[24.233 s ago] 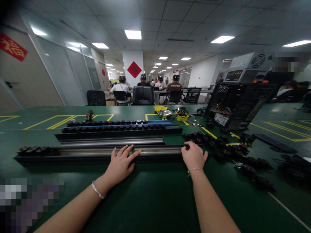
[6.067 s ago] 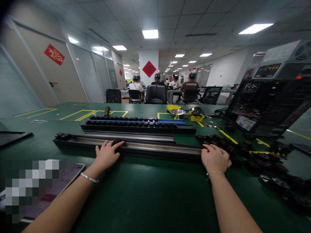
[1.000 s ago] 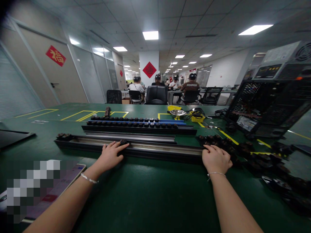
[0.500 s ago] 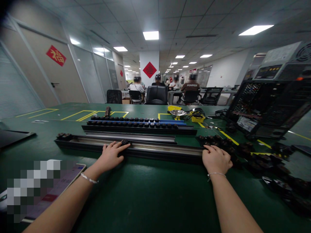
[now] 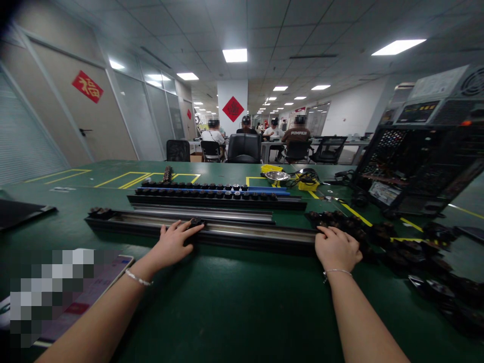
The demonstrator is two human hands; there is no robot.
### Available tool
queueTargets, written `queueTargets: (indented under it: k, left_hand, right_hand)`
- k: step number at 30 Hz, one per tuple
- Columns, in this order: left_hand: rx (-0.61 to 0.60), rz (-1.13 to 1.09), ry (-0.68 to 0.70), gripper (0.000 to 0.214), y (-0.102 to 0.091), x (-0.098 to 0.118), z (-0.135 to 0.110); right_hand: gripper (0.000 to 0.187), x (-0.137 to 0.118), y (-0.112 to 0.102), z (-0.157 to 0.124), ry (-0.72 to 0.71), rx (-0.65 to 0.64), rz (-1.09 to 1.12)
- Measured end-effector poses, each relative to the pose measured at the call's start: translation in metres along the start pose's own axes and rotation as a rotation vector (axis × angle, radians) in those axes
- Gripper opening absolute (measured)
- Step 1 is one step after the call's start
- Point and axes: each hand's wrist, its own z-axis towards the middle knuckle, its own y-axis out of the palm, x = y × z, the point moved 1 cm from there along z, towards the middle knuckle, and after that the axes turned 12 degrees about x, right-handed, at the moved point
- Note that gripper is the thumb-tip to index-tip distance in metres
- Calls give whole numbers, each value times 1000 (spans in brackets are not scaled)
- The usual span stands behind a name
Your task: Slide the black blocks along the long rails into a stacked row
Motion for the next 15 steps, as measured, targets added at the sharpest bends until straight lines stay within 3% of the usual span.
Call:
queueTargets:
  k: [3, 15]
  left_hand:
    - [-11, 2, 3, 66, 0, 0, 0]
    - [-19, 15, 26, 72, -3, 1, -3]
  right_hand:
    - [24, -1, -1, 1, 79, 26, 14]
    - [26, -1, 0, 1, 75, 15, -13]
